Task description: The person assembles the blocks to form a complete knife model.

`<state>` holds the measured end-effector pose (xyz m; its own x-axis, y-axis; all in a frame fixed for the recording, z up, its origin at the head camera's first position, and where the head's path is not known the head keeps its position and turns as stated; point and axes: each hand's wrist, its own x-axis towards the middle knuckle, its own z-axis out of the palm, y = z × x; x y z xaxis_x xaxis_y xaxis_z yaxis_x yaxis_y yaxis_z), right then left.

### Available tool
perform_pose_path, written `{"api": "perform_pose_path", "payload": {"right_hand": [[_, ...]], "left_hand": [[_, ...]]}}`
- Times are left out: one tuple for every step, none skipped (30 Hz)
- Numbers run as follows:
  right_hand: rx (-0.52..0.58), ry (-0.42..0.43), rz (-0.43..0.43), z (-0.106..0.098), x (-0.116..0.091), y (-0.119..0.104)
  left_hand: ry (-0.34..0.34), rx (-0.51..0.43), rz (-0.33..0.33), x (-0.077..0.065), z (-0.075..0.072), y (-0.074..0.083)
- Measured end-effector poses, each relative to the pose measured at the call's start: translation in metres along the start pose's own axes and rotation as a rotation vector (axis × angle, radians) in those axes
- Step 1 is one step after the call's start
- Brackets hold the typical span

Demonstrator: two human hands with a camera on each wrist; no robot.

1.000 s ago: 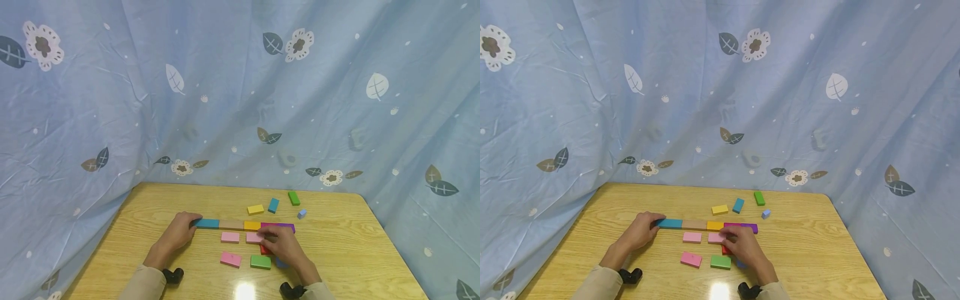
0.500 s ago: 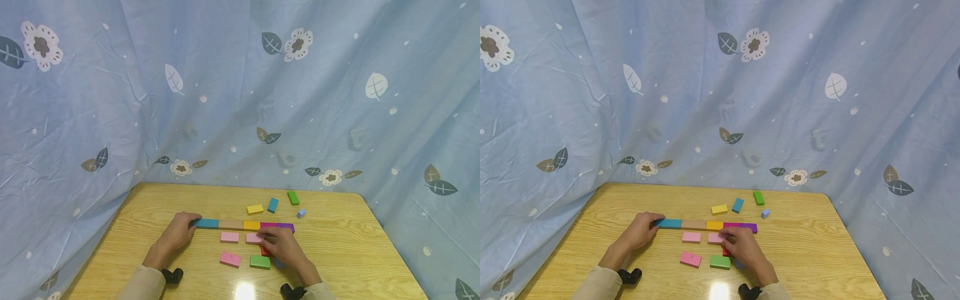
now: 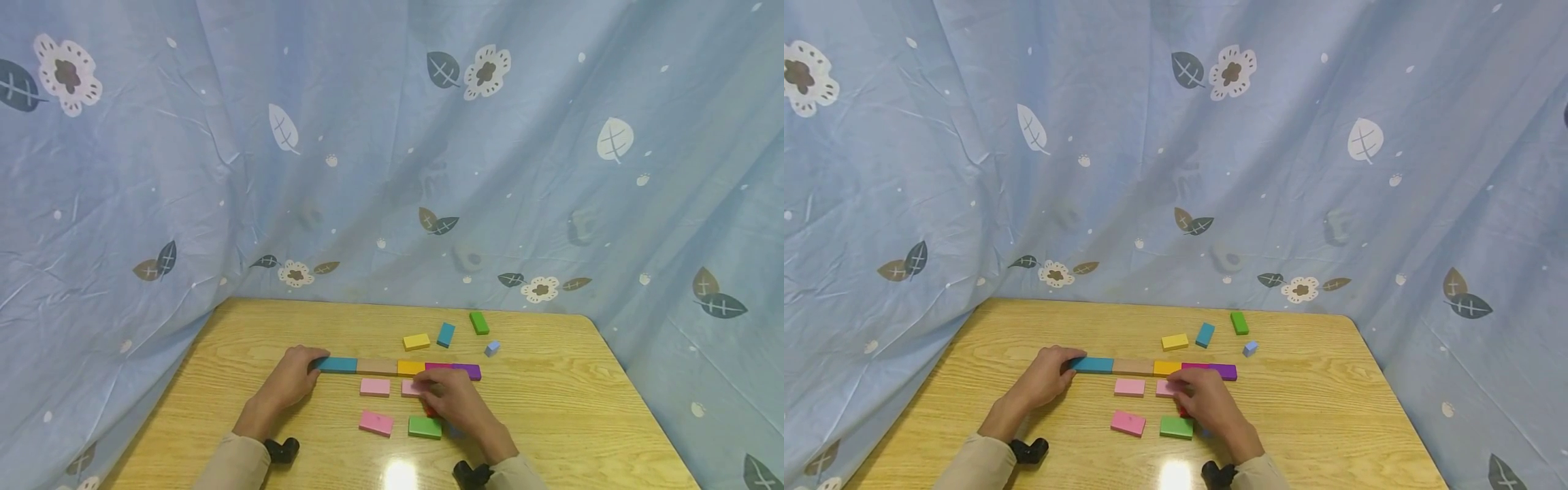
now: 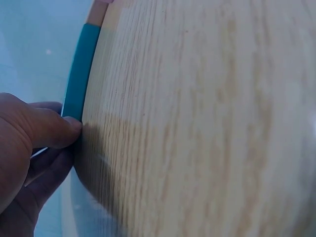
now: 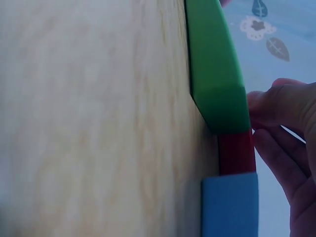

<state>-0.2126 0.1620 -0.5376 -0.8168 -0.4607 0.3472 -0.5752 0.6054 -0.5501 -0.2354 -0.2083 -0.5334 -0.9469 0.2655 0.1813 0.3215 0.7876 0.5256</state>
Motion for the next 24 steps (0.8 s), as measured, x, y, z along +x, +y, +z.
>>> {"api": "perform_pose_path", "payload": {"right_hand": [[-0.007,0.003,-0.011,0.001,0.001,0.0],[-0.016,0.006,-0.024,0.002,0.002,0.0],[-0.023,0.009,-0.032,0.002,0.003,-0.001],[-0.031,0.012,-0.042,0.003,0.004,-0.001],[-0.031,0.014,-0.044,0.003,0.005,-0.001],[-0.035,0.018,-0.045,0.004,0.006,-0.001],[-0.031,0.023,-0.046,0.004,0.007,-0.001],[-0.031,0.027,-0.044,0.004,0.007,-0.002],[-0.03,0.03,-0.041,0.004,0.008,-0.002],[-0.028,0.034,-0.037,0.004,0.008,-0.002],[-0.025,0.035,-0.031,0.004,0.008,-0.002],[-0.024,0.037,-0.028,0.004,0.009,-0.002],[-0.023,0.038,-0.025,0.005,0.009,-0.002],[-0.025,0.037,-0.021,0.005,0.009,-0.002],[-0.027,0.037,-0.019,0.005,0.009,-0.002],[-0.027,0.036,-0.016,0.005,0.01,-0.003],[-0.026,0.034,-0.013,0.005,0.01,-0.003],[-0.029,0.034,-0.013,0.005,0.01,-0.003],[-0.031,0.033,-0.011,0.005,0.01,-0.003],[-0.032,0.031,-0.007,0.005,0.011,-0.003],[-0.034,0.029,-0.005,0.004,0.011,-0.003],[-0.032,0.028,-0.002,0.004,0.011,-0.004],[-0.033,0.027,0.001,0.004,0.011,-0.004],[-0.036,0.026,0.002,0.005,0.011,-0.003]], "left_hand": [[-0.001,0.0,0.0,0.0,0.0,0.0],[0.0,-0.001,0.001,0.0,0.0,0.0],[0.0,-0.001,0.0,0.0,0.0,0.0],[0.0,0.0,0.001,0.0,0.0,0.0],[0.001,-0.001,0.001,0.0,0.0,-0.001],[0.0,-0.003,-0.001,0.0,0.0,-0.001],[0.0,-0.005,-0.002,0.0,0.001,-0.001],[0.0,-0.005,-0.002,0.0,0.001,-0.001],[-0.001,-0.005,-0.004,0.0,0.001,-0.001],[-0.002,-0.005,-0.004,0.0,0.001,-0.001],[-0.004,-0.006,-0.006,0.0,0.0,-0.001],[-0.005,-0.005,-0.007,0.0,0.001,-0.001],[-0.005,-0.005,-0.006,0.0,0.0,-0.001],[-0.003,-0.003,-0.004,0.0,0.0,-0.001],[-0.001,-0.001,-0.002,0.0,0.0,-0.001],[0.001,-0.002,-0.001,0.0,0.0,-0.001],[0.003,-0.004,0.0,0.0,0.0,-0.001],[0.004,-0.004,0.002,0.0,0.0,-0.001],[0.005,-0.005,0.004,0.0,0.0,-0.001],[0.006,-0.005,0.006,0.001,0.0,-0.001],[0.005,-0.006,0.006,0.001,0.001,-0.002],[0.004,-0.007,0.006,0.001,0.001,-0.002],[0.002,-0.006,0.007,0.001,0.001,-0.002],[0.002,-0.005,0.008,0.001,0.002,-0.003]]}}
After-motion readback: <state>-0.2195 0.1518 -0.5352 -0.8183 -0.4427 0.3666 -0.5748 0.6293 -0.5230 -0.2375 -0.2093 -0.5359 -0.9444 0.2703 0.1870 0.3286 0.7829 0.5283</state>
